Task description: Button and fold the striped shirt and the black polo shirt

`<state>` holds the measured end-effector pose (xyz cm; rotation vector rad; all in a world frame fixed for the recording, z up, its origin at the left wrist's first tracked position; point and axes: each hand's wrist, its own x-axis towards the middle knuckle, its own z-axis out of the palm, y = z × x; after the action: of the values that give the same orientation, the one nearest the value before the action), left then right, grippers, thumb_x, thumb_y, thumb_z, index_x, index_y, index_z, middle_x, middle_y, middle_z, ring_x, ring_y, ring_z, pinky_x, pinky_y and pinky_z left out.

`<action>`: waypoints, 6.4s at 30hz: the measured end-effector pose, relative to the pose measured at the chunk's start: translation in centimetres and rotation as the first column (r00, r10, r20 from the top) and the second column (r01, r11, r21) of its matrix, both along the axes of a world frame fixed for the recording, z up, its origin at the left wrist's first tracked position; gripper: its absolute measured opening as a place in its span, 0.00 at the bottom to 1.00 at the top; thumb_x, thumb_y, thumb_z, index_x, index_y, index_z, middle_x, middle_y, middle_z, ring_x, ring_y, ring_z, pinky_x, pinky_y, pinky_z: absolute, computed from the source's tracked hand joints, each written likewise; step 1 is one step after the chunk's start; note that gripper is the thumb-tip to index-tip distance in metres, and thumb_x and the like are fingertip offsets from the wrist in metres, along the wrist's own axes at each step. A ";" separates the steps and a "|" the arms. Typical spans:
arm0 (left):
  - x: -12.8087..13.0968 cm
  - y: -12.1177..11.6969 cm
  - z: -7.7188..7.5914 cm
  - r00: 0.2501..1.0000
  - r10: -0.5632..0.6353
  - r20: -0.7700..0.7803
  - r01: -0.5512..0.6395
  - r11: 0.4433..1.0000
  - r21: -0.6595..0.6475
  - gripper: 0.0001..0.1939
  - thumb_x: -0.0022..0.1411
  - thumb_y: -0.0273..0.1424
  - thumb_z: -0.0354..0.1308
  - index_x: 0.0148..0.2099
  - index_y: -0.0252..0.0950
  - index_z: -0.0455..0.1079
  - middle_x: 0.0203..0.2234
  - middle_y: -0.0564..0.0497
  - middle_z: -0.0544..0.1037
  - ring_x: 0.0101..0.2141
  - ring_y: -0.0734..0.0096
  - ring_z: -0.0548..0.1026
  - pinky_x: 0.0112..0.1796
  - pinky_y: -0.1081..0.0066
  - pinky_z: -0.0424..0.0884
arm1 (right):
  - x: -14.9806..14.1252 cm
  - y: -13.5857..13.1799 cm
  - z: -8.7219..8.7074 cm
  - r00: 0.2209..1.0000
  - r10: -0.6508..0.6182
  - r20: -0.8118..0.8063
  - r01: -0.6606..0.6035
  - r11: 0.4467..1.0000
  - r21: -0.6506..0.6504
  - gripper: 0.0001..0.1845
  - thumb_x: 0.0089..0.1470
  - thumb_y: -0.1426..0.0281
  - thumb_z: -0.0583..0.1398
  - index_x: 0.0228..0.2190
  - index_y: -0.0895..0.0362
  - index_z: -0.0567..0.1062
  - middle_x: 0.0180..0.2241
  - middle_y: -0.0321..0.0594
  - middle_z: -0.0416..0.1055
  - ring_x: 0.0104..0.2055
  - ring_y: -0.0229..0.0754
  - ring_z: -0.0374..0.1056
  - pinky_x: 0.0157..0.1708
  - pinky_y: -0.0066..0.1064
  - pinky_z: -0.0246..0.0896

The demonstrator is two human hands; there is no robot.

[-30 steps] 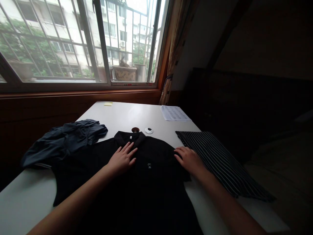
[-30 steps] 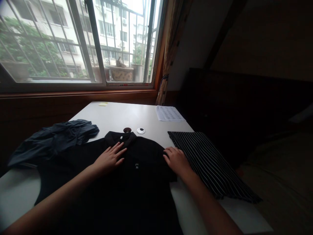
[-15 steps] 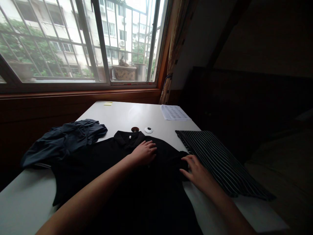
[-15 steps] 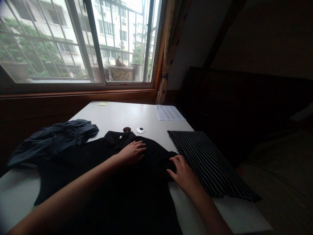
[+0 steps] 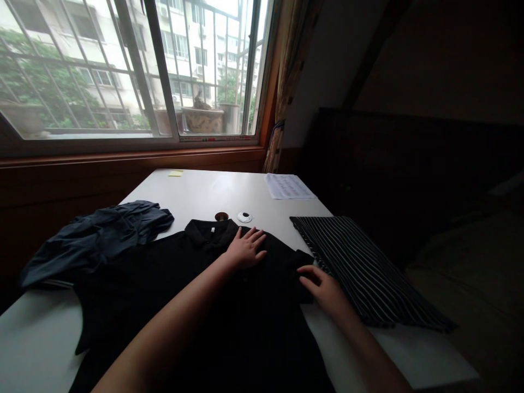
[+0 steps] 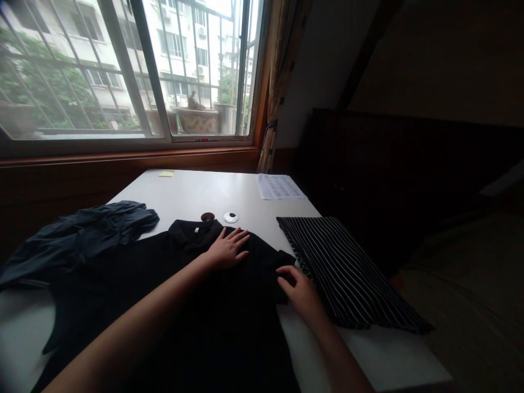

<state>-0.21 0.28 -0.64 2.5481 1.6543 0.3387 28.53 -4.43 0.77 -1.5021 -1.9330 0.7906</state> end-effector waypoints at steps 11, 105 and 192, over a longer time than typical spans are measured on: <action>0.0 0.2 -0.3 1.000 -0.013 -0.018 0.013 1.000 -0.001 0.30 0.72 0.51 0.42 0.72 0.52 0.50 0.72 0.50 0.51 0.70 0.44 0.45 0.62 0.30 0.38 | 1.2 -2.4 1.0 0.957 0.120 0.265 -0.103 0.992 -0.077 0.13 0.52 0.64 0.54 0.32 0.51 0.78 0.26 0.36 0.76 0.31 0.45 0.73 0.33 0.34 0.62; -13.4 -13.3 2.2 0.957 -0.290 0.001 0.287 0.947 0.142 0.05 0.70 0.25 0.55 0.43 0.36 0.71 0.37 0.49 0.74 0.35 0.68 0.71 0.36 0.68 0.70 | -18.8 1.2 0.7 0.569 0.606 0.556 -0.805 0.270 0.529 0.09 0.65 0.71 0.55 0.32 0.55 0.71 0.27 0.33 0.67 0.23 0.35 0.59 0.23 0.30 0.49; -12.3 -13.6 3.7 0.957 -0.264 0.117 0.214 0.921 0.326 0.14 0.74 0.28 0.48 0.32 0.37 0.62 0.22 0.56 0.67 0.22 0.75 0.63 0.27 0.70 0.62 | -19.1 1.8 0.7 0.535 0.821 -0.198 -0.765 0.571 0.300 0.02 0.59 0.70 0.65 0.35 0.55 0.77 0.37 0.40 0.71 0.39 0.40 0.71 0.40 0.33 0.69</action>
<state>-12.51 -13.27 3.02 2.8157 1.3008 0.8156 9.46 -2.63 1.47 -0.2375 -2.3238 1.1035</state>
